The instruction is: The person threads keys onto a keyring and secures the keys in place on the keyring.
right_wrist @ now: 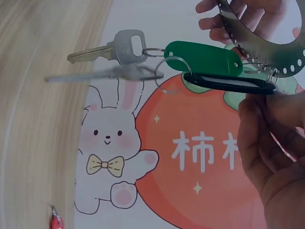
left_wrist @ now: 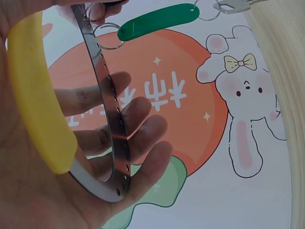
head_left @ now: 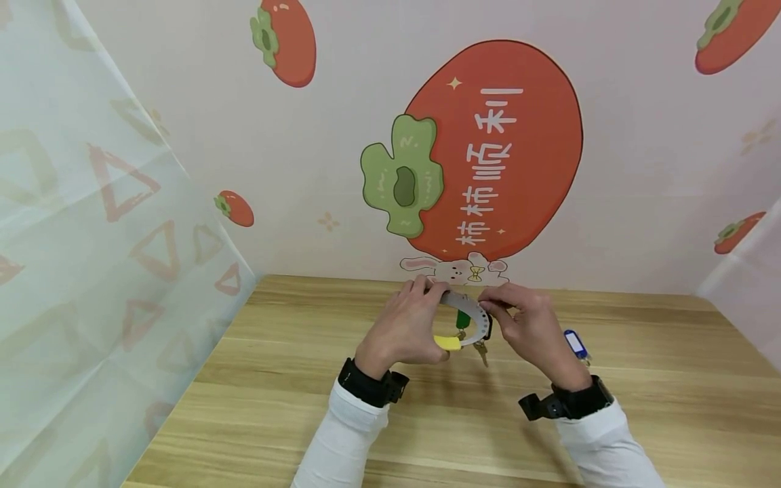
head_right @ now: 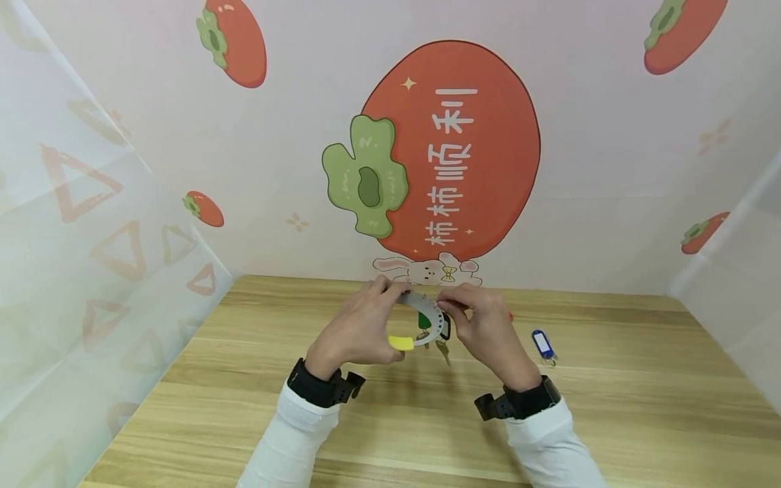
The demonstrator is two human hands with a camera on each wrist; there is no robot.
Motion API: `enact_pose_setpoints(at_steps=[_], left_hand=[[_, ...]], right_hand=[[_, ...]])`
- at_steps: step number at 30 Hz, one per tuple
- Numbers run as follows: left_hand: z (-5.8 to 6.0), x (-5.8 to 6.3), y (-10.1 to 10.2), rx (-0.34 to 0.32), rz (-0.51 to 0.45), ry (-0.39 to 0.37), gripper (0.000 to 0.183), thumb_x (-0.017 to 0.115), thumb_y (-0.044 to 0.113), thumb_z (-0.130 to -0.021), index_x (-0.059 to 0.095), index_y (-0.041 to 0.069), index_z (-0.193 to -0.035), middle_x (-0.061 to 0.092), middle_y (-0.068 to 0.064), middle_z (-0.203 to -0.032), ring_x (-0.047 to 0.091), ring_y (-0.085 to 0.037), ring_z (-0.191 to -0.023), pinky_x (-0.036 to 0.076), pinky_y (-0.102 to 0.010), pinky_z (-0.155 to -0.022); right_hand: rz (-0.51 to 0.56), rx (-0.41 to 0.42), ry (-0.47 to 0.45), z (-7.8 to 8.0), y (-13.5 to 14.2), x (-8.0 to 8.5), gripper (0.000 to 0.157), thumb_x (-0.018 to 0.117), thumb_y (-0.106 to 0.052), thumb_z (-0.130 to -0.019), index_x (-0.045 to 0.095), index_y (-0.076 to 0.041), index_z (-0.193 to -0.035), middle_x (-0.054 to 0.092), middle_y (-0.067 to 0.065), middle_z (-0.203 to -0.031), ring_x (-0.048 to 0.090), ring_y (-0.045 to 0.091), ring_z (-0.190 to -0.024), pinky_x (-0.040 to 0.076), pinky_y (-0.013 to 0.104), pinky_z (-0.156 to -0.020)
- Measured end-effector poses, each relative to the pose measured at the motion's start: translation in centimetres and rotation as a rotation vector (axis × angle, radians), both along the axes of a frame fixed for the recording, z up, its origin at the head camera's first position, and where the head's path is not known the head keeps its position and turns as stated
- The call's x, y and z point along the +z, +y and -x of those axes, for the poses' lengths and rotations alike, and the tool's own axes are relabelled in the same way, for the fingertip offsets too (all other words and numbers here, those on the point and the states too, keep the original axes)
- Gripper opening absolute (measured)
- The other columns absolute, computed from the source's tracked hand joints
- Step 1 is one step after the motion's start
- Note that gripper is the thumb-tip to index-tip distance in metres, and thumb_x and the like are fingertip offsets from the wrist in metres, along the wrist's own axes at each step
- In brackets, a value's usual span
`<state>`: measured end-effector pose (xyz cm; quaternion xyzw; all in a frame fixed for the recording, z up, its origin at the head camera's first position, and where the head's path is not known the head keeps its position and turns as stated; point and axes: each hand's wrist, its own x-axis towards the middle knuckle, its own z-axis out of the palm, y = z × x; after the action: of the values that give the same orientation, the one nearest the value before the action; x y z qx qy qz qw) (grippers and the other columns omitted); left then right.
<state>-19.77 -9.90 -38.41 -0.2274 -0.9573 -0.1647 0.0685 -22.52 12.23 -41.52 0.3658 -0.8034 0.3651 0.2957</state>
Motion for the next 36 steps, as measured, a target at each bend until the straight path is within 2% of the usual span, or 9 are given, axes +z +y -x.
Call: enact_pose_setpoints(at_steps=[3,6,11,14,20,27,32,36], left_hand=[[-0.01,-0.02,0.01,0.009,-0.007,0.008,0.088,0.088,0.032,-0.064,0.053,0.012,-0.142,0.052,-0.009,-0.128,0.052,-0.025,-0.114,0.049,-0.044,-0.093],[0.04,-0.09,0.07,0.029,-0.013,0.024,0.088,0.088,0.033,-0.064,0.053,0.011,-0.142,0.052,-0.01,-0.127,0.052,-0.026,-0.112,0.049,-0.044,-0.092],[0.16,-0.18,0.2,0.068,-0.007,0.05,0.088,0.089,0.034,-0.064,0.053,0.009,-0.141,0.052,-0.012,-0.125,0.052,-0.026,-0.108,0.049,-0.043,-0.088],[0.19,-0.17,0.24,0.085,-0.006,0.062,0.087,0.088,0.034,-0.064,0.054,0.009,-0.14,0.052,-0.011,-0.123,0.052,-0.027,-0.107,0.049,-0.043,-0.086],[0.13,-0.14,0.31,0.103,-0.012,0.07,0.086,0.088,0.035,-0.065,0.054,0.009,-0.14,0.052,-0.011,-0.123,0.052,-0.028,-0.109,0.049,-0.045,-0.088],[0.06,-0.12,0.31,0.087,0.006,0.076,0.087,0.089,0.034,-0.063,0.054,0.011,-0.139,0.052,-0.01,-0.122,0.052,-0.027,-0.107,0.049,-0.044,-0.088],[-0.06,-0.02,0.26,0.053,0.032,0.064,0.09,0.09,0.033,-0.063,0.052,0.012,-0.142,0.052,-0.009,-0.125,0.052,-0.025,-0.11,0.048,-0.043,-0.093],[-0.08,-0.04,0.24,0.021,0.046,0.044,0.092,0.089,0.032,-0.063,0.052,0.015,-0.144,0.051,-0.008,-0.128,0.051,-0.025,-0.113,0.048,-0.043,-0.093]], right_hand=[[-0.008,-0.032,-0.049,-0.04,-0.01,-0.07,0.016,0.076,0.009,-0.084,0.075,-0.003,-0.095,0.073,0.004,-0.086,0.067,0.011,-0.07,0.054,0.022,-0.062],[-0.002,-0.063,-0.137,-0.1,-0.07,-0.09,0.012,0.074,0.003,-0.089,0.075,-0.003,-0.099,0.073,0.005,-0.087,0.067,0.013,-0.07,0.055,0.027,-0.061],[0.041,-0.096,-0.27,-0.23,-0.19,0.05,0.01,0.072,-0.002,-0.093,0.075,-0.003,-0.102,0.073,0.005,-0.088,0.067,0.016,-0.071,0.056,0.027,-0.063],[0.075,-0.109,-0.311,-0.35,-0.25,0.12,0.01,0.072,-0.003,-0.093,0.075,-0.002,-0.103,0.073,0.005,-0.087,0.068,0.015,-0.07,0.056,0.025,-0.064],[0.154,-0.1,-0.35,-0.55,-0.3,0.1,0.011,0.073,-0.001,-0.091,0.075,0.001,-0.102,0.072,0.007,-0.083,0.072,0.021,-0.069,0.056,0.024,-0.063],[0.179,-0.093,-0.308,-0.46,-0.21,-0.08,0.008,0.075,0.001,-0.089,0.076,0.0,-0.097,0.073,0.007,-0.084,0.071,0.014,-0.069,0.056,0.021,-0.063],[0.107,-0.088,-0.196,-0.42,-0.06,-0.01,0.01,0.077,0.004,-0.086,0.076,-0.003,-0.094,0.072,0.003,-0.083,0.067,0.011,-0.069,0.053,0.016,-0.065],[0.052,-0.038,-0.094,-0.25,0.1,0.12,0.017,0.077,0.01,-0.082,0.076,-0.003,-0.091,0.072,0.002,-0.083,0.066,0.012,-0.07,0.051,0.013,-0.068]])
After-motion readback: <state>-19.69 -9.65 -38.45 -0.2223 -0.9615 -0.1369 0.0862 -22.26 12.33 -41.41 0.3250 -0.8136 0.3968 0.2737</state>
